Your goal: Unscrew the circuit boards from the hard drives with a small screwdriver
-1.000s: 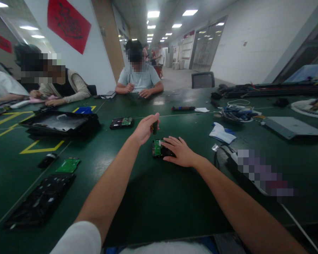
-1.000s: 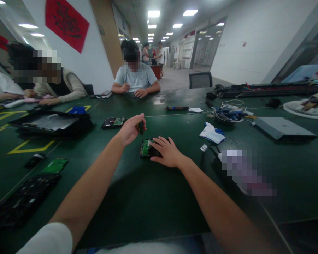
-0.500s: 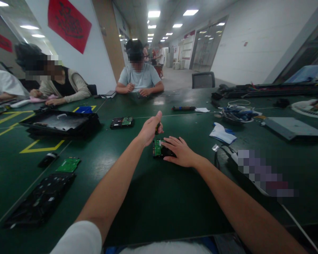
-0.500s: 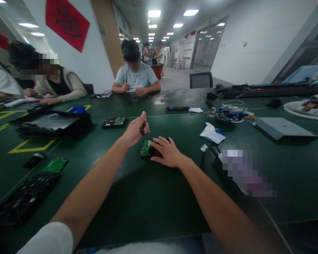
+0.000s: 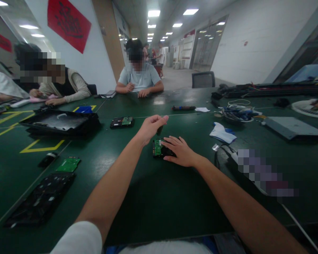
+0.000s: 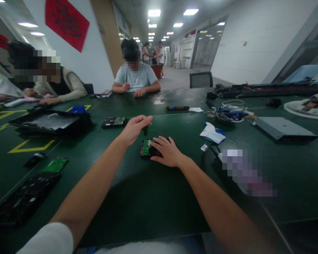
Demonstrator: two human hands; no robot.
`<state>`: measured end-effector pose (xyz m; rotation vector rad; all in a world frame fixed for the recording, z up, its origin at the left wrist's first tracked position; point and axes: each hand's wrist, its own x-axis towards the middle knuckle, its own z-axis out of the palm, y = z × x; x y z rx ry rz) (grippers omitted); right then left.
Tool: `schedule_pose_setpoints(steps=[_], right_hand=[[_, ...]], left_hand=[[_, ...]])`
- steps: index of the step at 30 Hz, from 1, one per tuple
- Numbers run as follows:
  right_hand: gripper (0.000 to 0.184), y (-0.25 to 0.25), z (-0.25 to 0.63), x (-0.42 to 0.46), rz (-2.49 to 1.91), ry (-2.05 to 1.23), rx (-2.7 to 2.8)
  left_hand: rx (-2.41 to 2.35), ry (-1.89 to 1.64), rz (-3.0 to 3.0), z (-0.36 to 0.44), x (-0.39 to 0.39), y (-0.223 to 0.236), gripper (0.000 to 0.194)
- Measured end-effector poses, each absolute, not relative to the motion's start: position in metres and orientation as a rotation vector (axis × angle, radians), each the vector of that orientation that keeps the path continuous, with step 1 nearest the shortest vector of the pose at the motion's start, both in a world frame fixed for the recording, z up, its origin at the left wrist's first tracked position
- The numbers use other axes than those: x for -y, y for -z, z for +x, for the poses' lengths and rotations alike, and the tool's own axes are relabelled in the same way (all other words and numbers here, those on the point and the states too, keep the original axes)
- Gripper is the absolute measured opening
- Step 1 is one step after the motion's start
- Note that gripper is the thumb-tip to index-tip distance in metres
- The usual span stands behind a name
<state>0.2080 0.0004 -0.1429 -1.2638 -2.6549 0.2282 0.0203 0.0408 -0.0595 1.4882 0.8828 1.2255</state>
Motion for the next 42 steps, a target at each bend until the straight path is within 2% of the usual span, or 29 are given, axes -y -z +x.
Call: schedule_pose_setpoints(steps=[8,16,29,34,42], right_hand=[[0.073,0.142,0.208,-0.001,-1.277,-0.227,2.663],[0.073,0.140,0.208,0.001,-1.269,-0.233,2.668],[0.073,0.142,0.208,0.001,-1.265,-0.213,2.662],[0.073,0.144,0.208,-0.001,-1.256,-0.224,2.657],[0.074,0.138,0.207,0.002,-1.293,-0.236,2.674]], left_hand=[[-0.798,-1.107,1.361,0.015,-0.042,0.057,0.039],[-0.780,-1.158,1.223,0.020,-0.043,0.062,0.059],[-0.751,-1.127,1.398,0.013,-0.048,0.070,0.055],[-0.834,-1.075,1.487,0.003,-0.048,0.063,0.046],[-0.798,-0.943,1.316,0.000,-0.042,0.055,0.040]])
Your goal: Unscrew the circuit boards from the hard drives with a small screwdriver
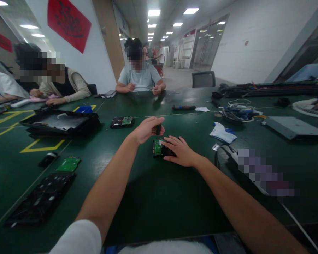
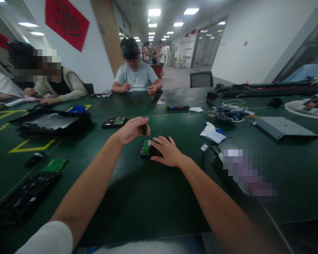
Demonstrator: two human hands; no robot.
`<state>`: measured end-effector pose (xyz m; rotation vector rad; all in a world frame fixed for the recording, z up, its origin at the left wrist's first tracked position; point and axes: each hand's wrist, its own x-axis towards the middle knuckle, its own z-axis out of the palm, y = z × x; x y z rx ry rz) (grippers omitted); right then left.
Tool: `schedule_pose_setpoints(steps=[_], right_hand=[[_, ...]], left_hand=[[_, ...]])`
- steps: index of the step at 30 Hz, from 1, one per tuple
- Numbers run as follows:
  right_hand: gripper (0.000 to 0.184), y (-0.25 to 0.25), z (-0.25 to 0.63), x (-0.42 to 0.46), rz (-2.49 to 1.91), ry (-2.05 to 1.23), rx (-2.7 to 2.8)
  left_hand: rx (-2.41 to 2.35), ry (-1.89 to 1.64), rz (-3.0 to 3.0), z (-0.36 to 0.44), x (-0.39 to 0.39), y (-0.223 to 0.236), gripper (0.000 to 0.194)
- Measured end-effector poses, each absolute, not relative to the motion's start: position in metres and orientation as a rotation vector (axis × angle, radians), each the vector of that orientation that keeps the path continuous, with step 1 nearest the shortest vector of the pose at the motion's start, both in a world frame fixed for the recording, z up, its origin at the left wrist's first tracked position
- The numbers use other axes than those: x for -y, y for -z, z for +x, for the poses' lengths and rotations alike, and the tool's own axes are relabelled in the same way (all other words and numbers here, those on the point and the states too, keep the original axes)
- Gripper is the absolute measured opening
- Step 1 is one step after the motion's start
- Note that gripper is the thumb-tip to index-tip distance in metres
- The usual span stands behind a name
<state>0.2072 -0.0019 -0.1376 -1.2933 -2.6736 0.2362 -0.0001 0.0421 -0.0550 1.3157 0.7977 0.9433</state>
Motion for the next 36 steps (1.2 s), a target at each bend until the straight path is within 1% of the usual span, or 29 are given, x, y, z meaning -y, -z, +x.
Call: schedule_pose_setpoints(steps=[9,14,16,20,24,31,36], right_hand=[[0.075,0.139,0.208,0.001,-1.284,-0.252,2.666],[0.074,0.142,0.209,0.000,-1.270,-0.247,2.663],[0.074,0.143,0.209,-0.001,-1.264,-0.244,2.658],[0.074,0.143,0.208,-0.001,-1.273,-0.234,2.659],[0.074,0.142,0.207,0.000,-1.280,-0.227,2.664],[0.073,0.140,0.208,0.001,-1.269,-0.243,2.658],[0.073,0.138,0.208,0.002,-1.265,-0.261,2.662]], left_hand=[[-0.852,-0.979,1.410,-0.003,-0.042,0.047,0.032],[-0.913,-1.046,1.288,0.000,-0.047,0.054,0.023],[-0.858,-1.075,1.227,0.003,-0.049,0.058,0.021],[-0.664,-1.096,1.145,0.014,-0.048,0.066,0.030],[-0.647,-1.142,1.146,0.019,-0.046,0.071,0.044],[-0.689,-1.225,1.172,0.016,-0.049,0.074,0.051],[-0.752,-1.077,1.285,0.002,-0.050,0.066,0.047]])
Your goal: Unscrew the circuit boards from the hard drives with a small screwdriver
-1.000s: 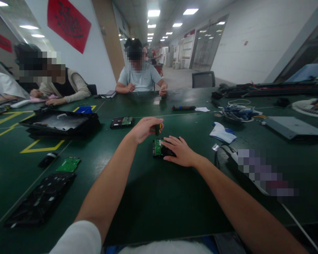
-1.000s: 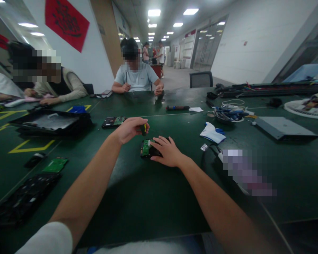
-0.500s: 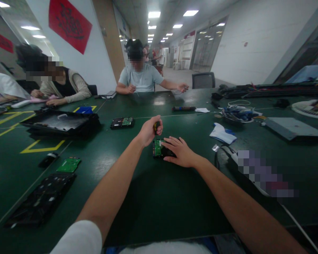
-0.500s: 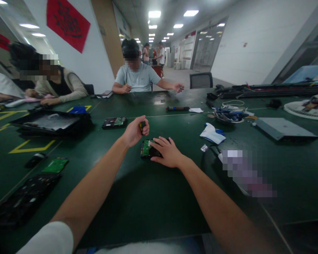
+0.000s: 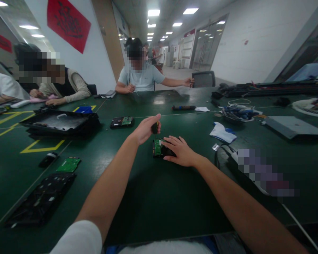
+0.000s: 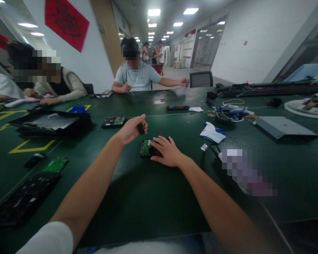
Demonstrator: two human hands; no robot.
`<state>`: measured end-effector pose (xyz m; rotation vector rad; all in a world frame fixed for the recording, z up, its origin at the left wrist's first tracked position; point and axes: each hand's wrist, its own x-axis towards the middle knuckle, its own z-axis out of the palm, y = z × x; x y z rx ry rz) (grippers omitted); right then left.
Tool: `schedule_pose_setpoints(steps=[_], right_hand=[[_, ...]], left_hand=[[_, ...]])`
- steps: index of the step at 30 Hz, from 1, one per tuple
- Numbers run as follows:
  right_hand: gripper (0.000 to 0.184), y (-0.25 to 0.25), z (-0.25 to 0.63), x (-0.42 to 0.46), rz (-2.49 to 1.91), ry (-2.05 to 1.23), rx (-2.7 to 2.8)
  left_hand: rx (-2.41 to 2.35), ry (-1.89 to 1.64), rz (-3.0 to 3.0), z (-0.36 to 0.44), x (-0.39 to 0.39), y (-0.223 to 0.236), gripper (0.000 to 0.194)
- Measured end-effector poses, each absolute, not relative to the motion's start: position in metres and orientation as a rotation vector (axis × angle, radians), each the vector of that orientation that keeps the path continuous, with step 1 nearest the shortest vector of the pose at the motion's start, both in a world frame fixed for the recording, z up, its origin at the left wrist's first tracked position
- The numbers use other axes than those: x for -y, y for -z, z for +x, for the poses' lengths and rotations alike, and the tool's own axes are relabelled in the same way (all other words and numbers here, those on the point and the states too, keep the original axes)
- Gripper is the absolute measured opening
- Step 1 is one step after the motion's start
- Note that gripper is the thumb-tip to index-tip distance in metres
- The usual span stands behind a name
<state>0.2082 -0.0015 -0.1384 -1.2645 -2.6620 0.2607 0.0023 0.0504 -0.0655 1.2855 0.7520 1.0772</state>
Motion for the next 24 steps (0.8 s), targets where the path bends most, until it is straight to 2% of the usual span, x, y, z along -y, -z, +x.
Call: schedule_pose_setpoints(steps=[5,13,16,20,24], right_hand=[[0.073,0.140,0.209,0.001,-1.257,-0.263,2.665],[0.073,0.140,0.209,0.001,-1.263,-0.264,2.657],[0.074,0.139,0.209,0.001,-1.267,-0.267,2.661],[0.074,0.140,0.208,0.001,-1.264,-0.263,2.653],[0.074,0.140,0.208,0.001,-1.267,-0.256,2.652]], left_hand=[[-0.858,-0.971,1.385,-0.010,-0.047,0.053,0.046],[-0.896,-0.990,1.126,0.001,-0.048,0.055,0.032],[-0.854,-1.041,1.085,0.008,-0.049,0.062,0.037],[-0.763,-1.105,1.075,0.018,-0.050,0.072,0.053],[-0.739,-1.191,1.174,0.024,-0.048,0.078,0.055]])
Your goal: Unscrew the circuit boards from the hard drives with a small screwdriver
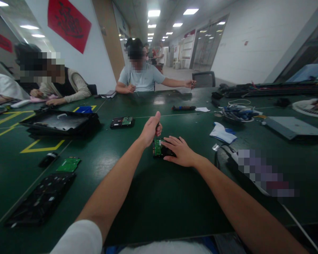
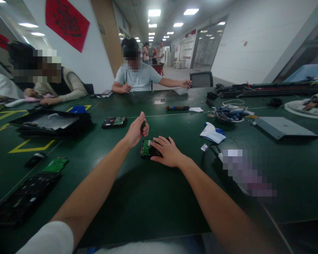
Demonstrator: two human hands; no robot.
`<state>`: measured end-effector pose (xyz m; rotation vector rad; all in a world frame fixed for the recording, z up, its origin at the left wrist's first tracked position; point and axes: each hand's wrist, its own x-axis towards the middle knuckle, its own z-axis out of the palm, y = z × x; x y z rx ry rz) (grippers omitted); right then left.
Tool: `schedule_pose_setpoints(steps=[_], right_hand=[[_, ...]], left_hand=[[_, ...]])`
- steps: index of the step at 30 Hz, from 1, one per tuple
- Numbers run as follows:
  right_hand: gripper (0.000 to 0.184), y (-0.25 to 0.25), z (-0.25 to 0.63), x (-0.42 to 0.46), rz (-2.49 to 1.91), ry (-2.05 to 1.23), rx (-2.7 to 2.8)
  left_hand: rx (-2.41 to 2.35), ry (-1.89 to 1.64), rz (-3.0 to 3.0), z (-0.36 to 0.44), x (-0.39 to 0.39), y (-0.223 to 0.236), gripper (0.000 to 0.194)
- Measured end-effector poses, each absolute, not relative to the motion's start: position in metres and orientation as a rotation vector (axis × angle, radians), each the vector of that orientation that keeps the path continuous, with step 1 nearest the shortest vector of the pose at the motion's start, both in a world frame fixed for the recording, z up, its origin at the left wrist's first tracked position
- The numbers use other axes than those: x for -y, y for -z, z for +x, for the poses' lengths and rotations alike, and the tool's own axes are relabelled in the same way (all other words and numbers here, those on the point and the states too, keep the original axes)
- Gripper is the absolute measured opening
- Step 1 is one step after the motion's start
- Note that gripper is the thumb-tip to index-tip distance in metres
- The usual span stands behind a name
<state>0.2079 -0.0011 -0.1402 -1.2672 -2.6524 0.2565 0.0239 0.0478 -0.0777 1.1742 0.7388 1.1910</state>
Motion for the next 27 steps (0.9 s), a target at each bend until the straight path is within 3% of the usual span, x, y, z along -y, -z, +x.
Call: schedule_pose_setpoints(steps=[16,27], right_hand=[[0.075,0.141,0.209,0.000,-1.266,-0.277,2.653],[0.073,0.140,0.208,0.000,-1.282,-0.266,2.663]], left_hand=[[-0.960,-1.027,1.129,-0.005,-0.057,0.065,0.046],[-0.721,-1.043,1.087,0.007,-0.057,0.075,0.051]])
